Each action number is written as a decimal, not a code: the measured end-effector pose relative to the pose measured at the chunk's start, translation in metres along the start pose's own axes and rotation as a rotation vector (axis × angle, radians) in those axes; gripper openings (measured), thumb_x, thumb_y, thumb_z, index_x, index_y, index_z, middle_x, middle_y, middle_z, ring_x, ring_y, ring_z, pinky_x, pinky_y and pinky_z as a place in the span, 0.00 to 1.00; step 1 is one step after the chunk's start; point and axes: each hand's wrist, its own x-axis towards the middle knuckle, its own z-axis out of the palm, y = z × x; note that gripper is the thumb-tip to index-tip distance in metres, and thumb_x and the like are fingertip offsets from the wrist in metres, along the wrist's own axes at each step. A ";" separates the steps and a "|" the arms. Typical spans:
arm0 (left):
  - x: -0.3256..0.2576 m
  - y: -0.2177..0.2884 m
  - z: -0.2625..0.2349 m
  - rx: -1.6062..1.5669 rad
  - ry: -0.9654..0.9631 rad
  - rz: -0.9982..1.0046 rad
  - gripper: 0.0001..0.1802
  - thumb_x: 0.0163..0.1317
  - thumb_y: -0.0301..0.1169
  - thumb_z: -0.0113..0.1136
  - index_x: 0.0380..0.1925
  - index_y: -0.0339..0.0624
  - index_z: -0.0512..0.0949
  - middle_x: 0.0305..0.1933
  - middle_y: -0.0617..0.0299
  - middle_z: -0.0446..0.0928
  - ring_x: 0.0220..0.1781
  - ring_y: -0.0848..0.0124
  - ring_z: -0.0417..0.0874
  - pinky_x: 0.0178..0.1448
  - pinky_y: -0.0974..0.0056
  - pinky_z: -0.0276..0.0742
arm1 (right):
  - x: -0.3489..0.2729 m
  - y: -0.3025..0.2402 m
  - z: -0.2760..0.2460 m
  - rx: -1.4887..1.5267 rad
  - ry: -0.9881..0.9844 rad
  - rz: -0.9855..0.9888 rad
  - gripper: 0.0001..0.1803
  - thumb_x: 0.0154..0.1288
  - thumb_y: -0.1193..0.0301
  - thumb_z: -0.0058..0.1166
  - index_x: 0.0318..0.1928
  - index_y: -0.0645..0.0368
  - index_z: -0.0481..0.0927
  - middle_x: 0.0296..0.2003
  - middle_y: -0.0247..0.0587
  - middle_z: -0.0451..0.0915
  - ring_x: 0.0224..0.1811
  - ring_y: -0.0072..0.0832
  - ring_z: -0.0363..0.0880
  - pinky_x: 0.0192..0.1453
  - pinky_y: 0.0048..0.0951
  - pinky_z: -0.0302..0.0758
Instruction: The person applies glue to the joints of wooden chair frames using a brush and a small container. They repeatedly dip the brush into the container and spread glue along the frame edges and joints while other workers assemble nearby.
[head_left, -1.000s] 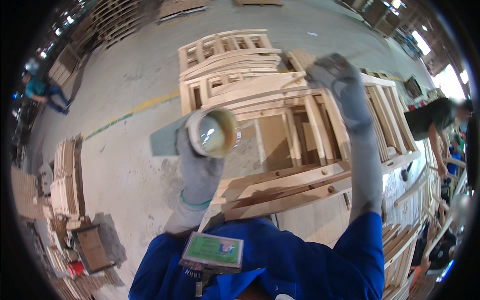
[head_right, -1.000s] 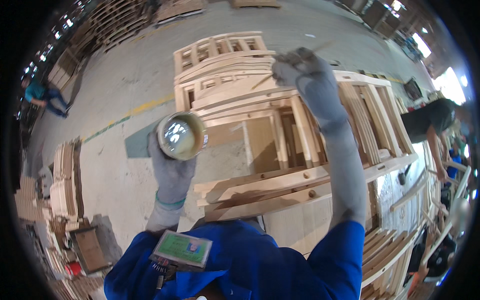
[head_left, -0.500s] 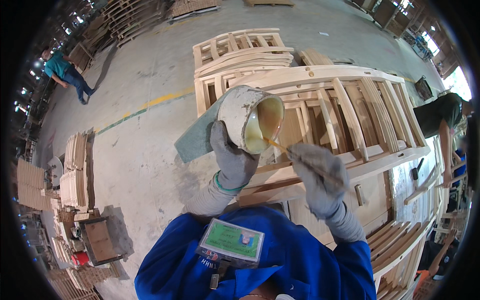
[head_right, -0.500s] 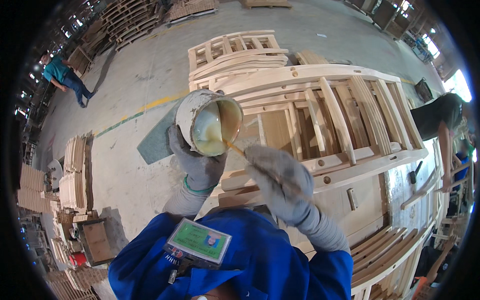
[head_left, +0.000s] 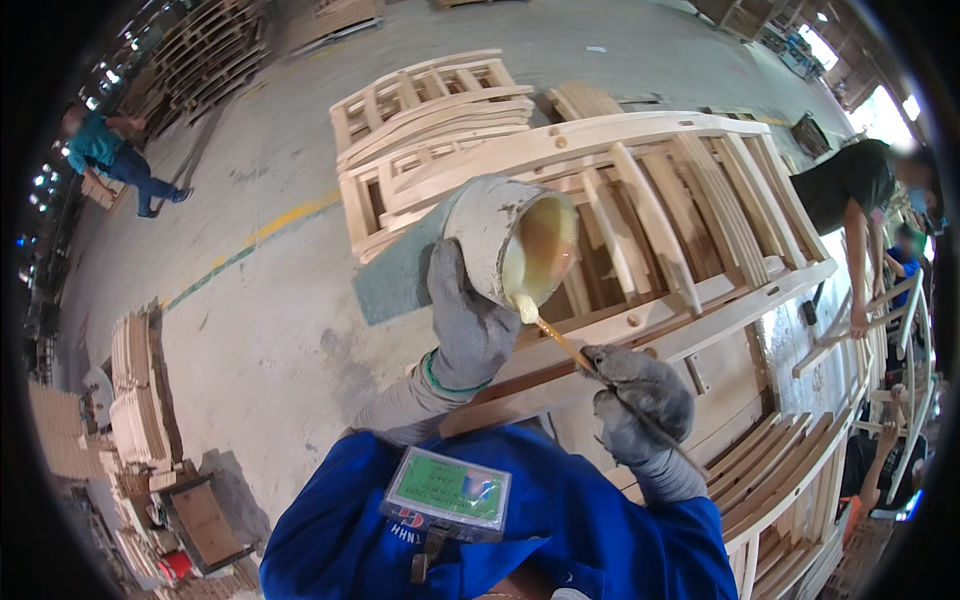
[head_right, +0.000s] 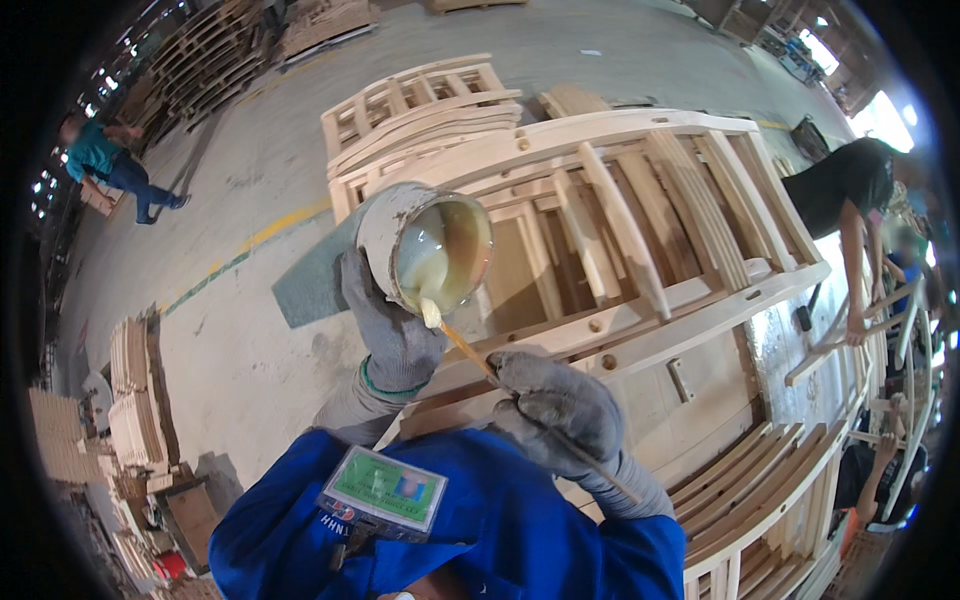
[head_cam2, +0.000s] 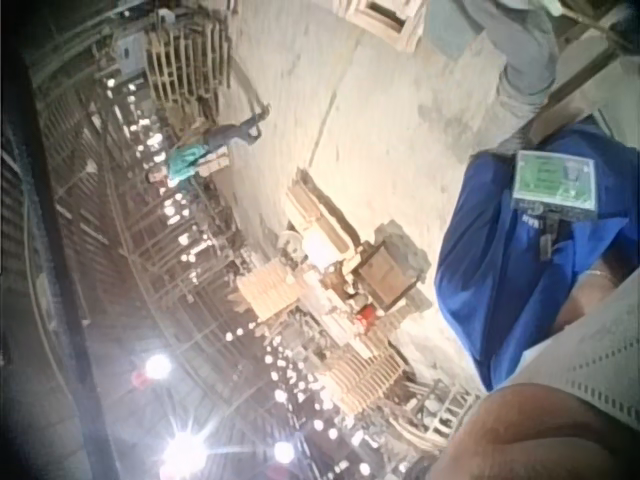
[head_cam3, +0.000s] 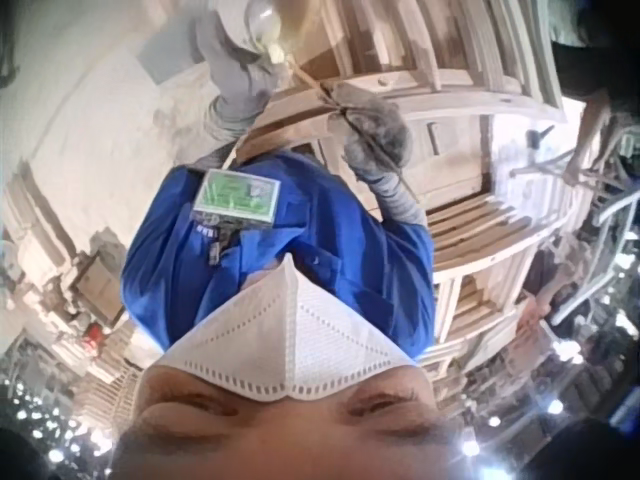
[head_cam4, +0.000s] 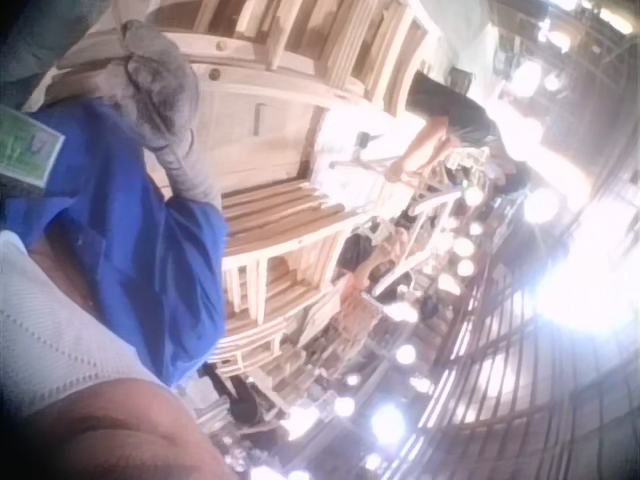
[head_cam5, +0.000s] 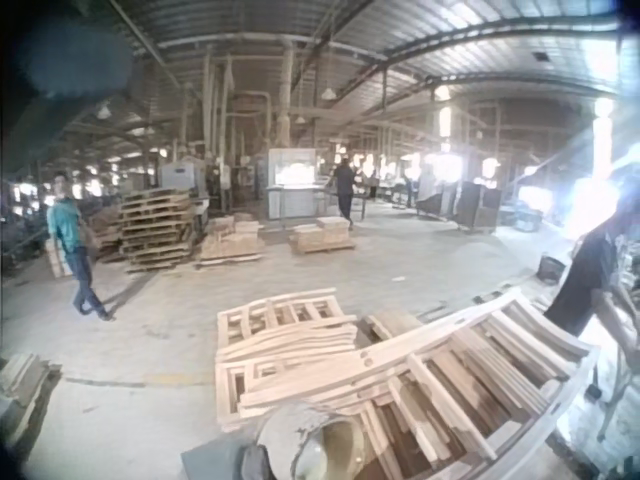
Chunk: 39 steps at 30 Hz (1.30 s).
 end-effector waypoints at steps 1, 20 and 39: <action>-0.003 -0.004 0.008 0.097 -0.006 0.012 0.43 0.49 0.29 0.69 0.60 0.28 0.52 0.55 0.46 0.63 0.55 0.56 0.70 0.60 0.58 0.66 | 0.003 0.000 -0.005 0.039 0.045 0.103 0.08 0.57 0.80 0.55 0.37 0.69 0.73 0.39 0.58 0.78 0.41 0.39 0.81 0.43 0.37 0.80; -0.024 -0.073 0.041 0.047 -0.162 -0.376 0.43 0.48 0.28 0.67 0.61 0.32 0.52 0.54 0.51 0.61 0.59 0.57 0.62 0.64 0.60 0.56 | 0.256 0.237 -0.273 -0.174 0.181 0.628 0.18 0.59 0.67 0.59 0.40 0.72 0.76 0.32 0.46 0.78 0.31 0.30 0.80 0.38 0.26 0.82; -0.010 -0.066 0.043 -0.938 0.121 -1.057 0.20 0.70 0.44 0.39 0.58 0.52 0.62 0.58 0.67 0.66 0.60 0.71 0.67 0.60 0.63 0.70 | 0.247 0.263 -0.256 -0.469 0.045 0.365 0.10 0.55 0.68 0.59 0.33 0.62 0.79 0.24 0.41 0.80 0.28 0.25 0.78 0.35 0.26 0.73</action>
